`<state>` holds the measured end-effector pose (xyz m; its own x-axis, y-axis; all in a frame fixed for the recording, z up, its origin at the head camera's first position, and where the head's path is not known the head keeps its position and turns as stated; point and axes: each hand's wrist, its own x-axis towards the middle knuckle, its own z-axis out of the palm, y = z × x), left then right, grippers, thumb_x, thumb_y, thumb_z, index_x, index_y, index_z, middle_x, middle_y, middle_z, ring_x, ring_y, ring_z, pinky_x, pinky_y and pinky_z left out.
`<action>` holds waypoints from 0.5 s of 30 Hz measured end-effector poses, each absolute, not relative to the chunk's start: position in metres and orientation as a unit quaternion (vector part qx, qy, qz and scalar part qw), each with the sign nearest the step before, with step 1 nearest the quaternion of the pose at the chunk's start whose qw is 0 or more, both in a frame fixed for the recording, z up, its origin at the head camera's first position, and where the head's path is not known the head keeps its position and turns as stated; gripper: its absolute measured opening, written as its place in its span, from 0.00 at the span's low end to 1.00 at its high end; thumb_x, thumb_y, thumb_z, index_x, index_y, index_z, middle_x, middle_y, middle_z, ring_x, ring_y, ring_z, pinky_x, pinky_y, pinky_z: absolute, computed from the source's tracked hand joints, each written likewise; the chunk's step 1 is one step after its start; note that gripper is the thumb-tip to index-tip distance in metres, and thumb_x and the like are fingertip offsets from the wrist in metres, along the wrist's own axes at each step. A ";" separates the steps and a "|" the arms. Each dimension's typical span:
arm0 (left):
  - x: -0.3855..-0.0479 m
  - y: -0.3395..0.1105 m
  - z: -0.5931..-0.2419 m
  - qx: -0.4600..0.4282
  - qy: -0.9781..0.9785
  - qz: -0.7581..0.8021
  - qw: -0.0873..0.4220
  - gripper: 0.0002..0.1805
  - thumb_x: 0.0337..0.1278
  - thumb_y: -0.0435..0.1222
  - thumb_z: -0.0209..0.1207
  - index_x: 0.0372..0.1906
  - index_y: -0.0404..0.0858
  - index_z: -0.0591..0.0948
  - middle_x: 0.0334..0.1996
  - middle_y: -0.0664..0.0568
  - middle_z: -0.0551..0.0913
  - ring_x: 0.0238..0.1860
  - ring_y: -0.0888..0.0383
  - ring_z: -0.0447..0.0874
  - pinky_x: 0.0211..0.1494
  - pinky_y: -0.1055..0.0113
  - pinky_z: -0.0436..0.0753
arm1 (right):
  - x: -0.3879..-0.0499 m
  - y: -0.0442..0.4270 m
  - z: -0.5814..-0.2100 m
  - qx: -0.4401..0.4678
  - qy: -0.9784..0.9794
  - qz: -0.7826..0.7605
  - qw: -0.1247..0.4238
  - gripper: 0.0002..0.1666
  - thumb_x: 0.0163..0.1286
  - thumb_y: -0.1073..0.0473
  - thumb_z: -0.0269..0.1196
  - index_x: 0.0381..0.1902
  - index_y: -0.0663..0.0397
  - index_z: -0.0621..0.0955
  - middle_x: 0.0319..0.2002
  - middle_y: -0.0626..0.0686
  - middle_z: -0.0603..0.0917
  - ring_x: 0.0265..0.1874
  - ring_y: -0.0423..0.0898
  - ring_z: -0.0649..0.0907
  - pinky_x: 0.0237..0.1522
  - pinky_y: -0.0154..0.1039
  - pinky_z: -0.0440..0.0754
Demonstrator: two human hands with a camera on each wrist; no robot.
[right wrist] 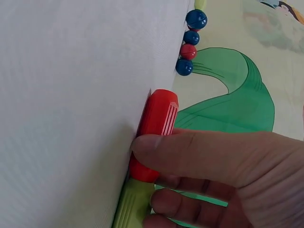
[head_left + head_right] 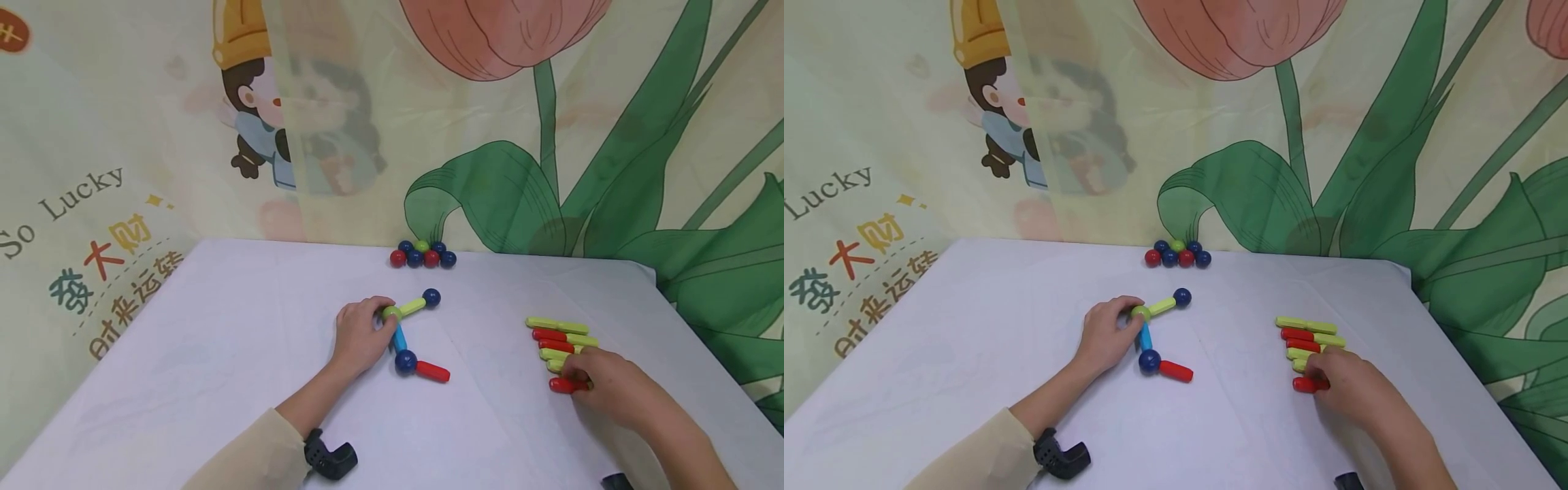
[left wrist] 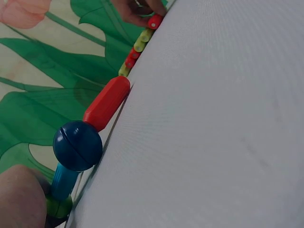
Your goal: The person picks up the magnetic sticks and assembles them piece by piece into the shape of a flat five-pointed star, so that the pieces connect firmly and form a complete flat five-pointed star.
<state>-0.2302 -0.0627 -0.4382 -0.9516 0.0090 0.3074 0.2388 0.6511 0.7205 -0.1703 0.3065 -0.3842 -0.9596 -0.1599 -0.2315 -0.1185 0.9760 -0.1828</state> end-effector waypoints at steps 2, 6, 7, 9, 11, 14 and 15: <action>-0.230 -0.062 -0.438 -0.068 -0.898 -0.412 0.138 0.15 0.67 0.40 0.61 0.54 0.42 0.86 0.53 0.48 0.89 0.58 0.47 0.79 0.75 0.42 0.62 | -0.170 0.307 -0.385 -0.076 0.986 -0.083 0.119 0.14 0.56 0.63 0.77 0.41 0.51 0.86 0.34 0.48 0.80 0.37 0.48 0.76 0.41 0.50 0.84; -0.231 -0.062 -0.438 -0.068 -0.899 -0.410 0.136 0.15 0.67 0.41 0.61 0.54 0.42 0.85 0.53 0.48 0.88 0.58 0.47 0.79 0.75 0.41 0.61 | -0.168 0.310 -0.384 -0.084 0.985 -0.098 0.111 0.13 0.58 0.61 0.77 0.41 0.49 0.86 0.33 0.46 0.81 0.36 0.46 0.76 0.40 0.46 0.82; -0.231 -0.062 -0.438 -0.068 -0.900 -0.409 0.136 0.15 0.67 0.41 0.61 0.54 0.42 0.85 0.53 0.48 0.88 0.58 0.47 0.79 0.75 0.41 0.61 | -0.168 0.311 -0.383 -0.086 0.985 -0.102 0.109 0.13 0.58 0.61 0.76 0.41 0.49 0.86 0.33 0.45 0.81 0.36 0.46 0.76 0.39 0.45 0.82; -0.231 -0.062 -0.438 -0.069 -0.900 -0.408 0.136 0.15 0.67 0.41 0.61 0.54 0.42 0.85 0.52 0.48 0.88 0.58 0.47 0.79 0.76 0.41 0.61 | -0.168 0.314 -0.382 -0.088 0.984 -0.110 0.108 0.13 0.59 0.60 0.76 0.42 0.49 0.86 0.32 0.45 0.81 0.36 0.45 0.76 0.38 0.41 0.81; -0.231 -0.062 -0.438 -0.068 -0.900 -0.408 0.137 0.15 0.67 0.41 0.61 0.54 0.42 0.85 0.52 0.48 0.88 0.59 0.47 0.79 0.76 0.41 0.61 | -0.168 0.315 -0.382 -0.091 0.984 -0.114 0.106 0.13 0.60 0.59 0.76 0.42 0.49 0.85 0.32 0.45 0.80 0.36 0.44 0.76 0.36 0.38 0.79; -0.230 -0.062 -0.438 -0.067 -0.900 -0.408 0.138 0.15 0.67 0.41 0.61 0.54 0.42 0.85 0.52 0.48 0.88 0.59 0.47 0.79 0.76 0.41 0.61 | -0.168 0.315 -0.381 -0.088 0.983 -0.117 0.106 0.15 0.61 0.59 0.75 0.44 0.49 0.83 0.33 0.45 0.80 0.36 0.44 0.75 0.34 0.34 0.78; -0.230 -0.062 -0.438 -0.067 -0.900 -0.408 0.138 0.15 0.67 0.41 0.61 0.54 0.42 0.85 0.52 0.48 0.88 0.58 0.47 0.79 0.76 0.41 0.61 | -0.168 0.315 -0.381 -0.089 0.983 -0.121 0.105 0.15 0.61 0.59 0.75 0.44 0.49 0.83 0.33 0.45 0.80 0.36 0.44 0.76 0.34 0.34 0.78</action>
